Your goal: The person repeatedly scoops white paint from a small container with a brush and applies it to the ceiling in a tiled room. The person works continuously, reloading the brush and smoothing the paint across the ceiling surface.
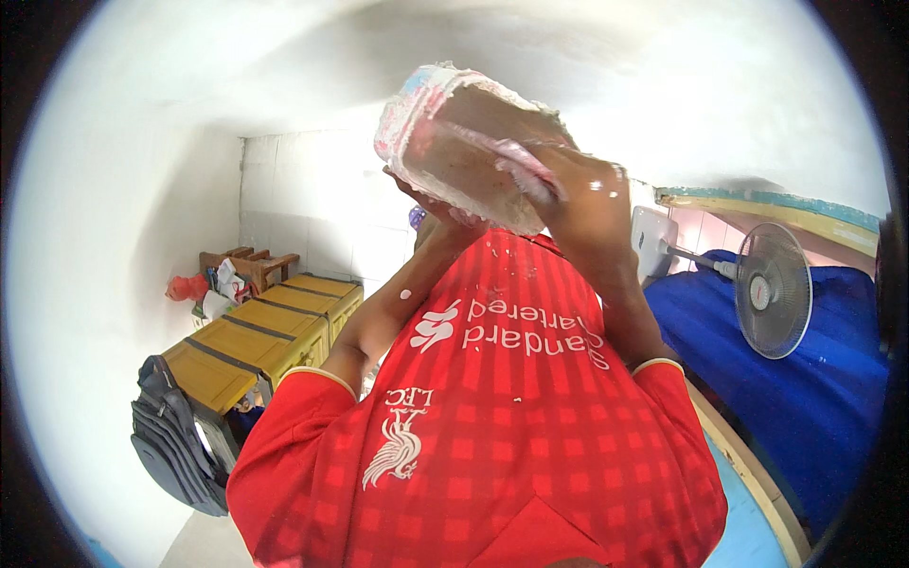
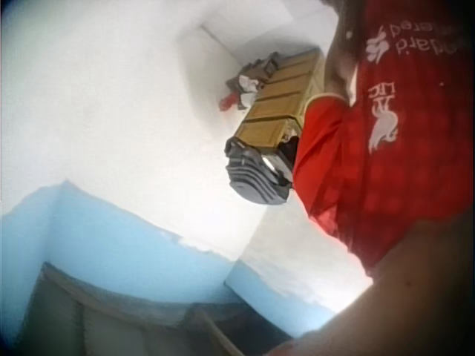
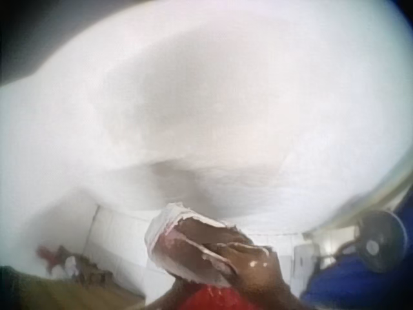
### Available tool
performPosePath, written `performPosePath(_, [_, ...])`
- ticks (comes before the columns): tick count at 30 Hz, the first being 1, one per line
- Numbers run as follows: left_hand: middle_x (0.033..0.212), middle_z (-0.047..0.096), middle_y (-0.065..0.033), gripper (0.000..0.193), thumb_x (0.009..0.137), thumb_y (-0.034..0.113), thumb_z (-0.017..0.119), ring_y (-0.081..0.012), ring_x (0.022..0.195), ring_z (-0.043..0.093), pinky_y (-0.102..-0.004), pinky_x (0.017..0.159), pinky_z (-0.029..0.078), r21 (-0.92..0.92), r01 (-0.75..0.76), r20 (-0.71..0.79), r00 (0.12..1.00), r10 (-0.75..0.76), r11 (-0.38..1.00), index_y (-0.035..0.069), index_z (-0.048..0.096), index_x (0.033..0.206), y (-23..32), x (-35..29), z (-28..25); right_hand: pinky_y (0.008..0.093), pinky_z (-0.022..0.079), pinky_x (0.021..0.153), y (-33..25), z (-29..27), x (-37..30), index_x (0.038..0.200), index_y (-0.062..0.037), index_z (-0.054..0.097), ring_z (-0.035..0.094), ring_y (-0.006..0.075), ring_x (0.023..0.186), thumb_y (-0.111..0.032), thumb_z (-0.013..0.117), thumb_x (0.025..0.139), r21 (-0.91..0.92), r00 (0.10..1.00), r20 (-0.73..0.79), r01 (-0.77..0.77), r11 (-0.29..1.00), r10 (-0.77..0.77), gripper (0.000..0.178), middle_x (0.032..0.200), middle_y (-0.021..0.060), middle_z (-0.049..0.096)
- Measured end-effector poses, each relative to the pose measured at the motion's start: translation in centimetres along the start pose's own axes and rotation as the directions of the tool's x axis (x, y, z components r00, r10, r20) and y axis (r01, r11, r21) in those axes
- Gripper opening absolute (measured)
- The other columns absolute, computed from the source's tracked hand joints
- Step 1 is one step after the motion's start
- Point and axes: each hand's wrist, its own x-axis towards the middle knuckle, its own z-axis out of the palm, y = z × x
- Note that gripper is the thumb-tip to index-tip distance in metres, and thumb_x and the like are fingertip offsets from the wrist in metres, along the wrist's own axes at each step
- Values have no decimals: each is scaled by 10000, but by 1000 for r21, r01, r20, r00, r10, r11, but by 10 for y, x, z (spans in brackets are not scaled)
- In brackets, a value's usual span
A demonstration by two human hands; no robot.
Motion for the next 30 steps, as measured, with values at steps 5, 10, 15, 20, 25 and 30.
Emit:
performPosePath(5, [1380,346,-114,697,963,602,307,-292,1265,391,-515,1022,376,92,-83,-9,996,84,992,124,173,1452,-5,-6,6,334,528,660,1,-7,-2,1035,-81,704,674,286,769,-148,680,831,121,997,7,69,990,-71,216,910,98,702])
performPosePath(10, [1385,334,-116,699,964,601,306,-296,1271,380,-516,1027,368,156,-148,7,989,148,977,124,162,1455,-12,-11,14,315,523,685,4,-10,-3,1023,-48,707,690,236,784,-109,660,848,11,985,114,129,992,-130,191,886,127,706])
performPosePath(15, [1391,322,-119,701,964,599,305,-299,1278,369,-518,1031,359,209,-200,23,980,200,957,125,151,1457,-19,-16,23,282,512,722,8,-17,-3,1011,-26,710,685,214,778,-49,646,856,463,970,-11,-210,861,242,169,916,133,710])
performPosePath(20, [1397,311,-121,704,965,598,304,-302,1284,358,-519,1036,350,237,-236,44,972,232,942,125,139,1459,-24,-20,29,314,516,749,11,-22,-2,1064,-45,685,686,240,851,-147,624,883,225,998,57,-10,974,-3,217,952,112,710])
performPosePath(25, [1403,299,-123,706,965,596,304,-305,1290,348,-520,1041,342,249,-252,50,968,247,935,126,128,1462,-27,-19,30,308,499,796,12,-24,-10,1058,-63,688,666,261,904,-180,575,909,151,997,74,-23,988,12,220,1007,107,693])
performPosePath(30, [1409,287,-125,709,966,595,303,-308,1297,337,-522,1045,333,258,-251,43,968,248,933,126,116,1464,-26,-16,28,334,498,826,14,-24,-12,1122,-86,667,653,271,958,-220,561,927,336,985,-173,44,941,16,259,1068,106,685])
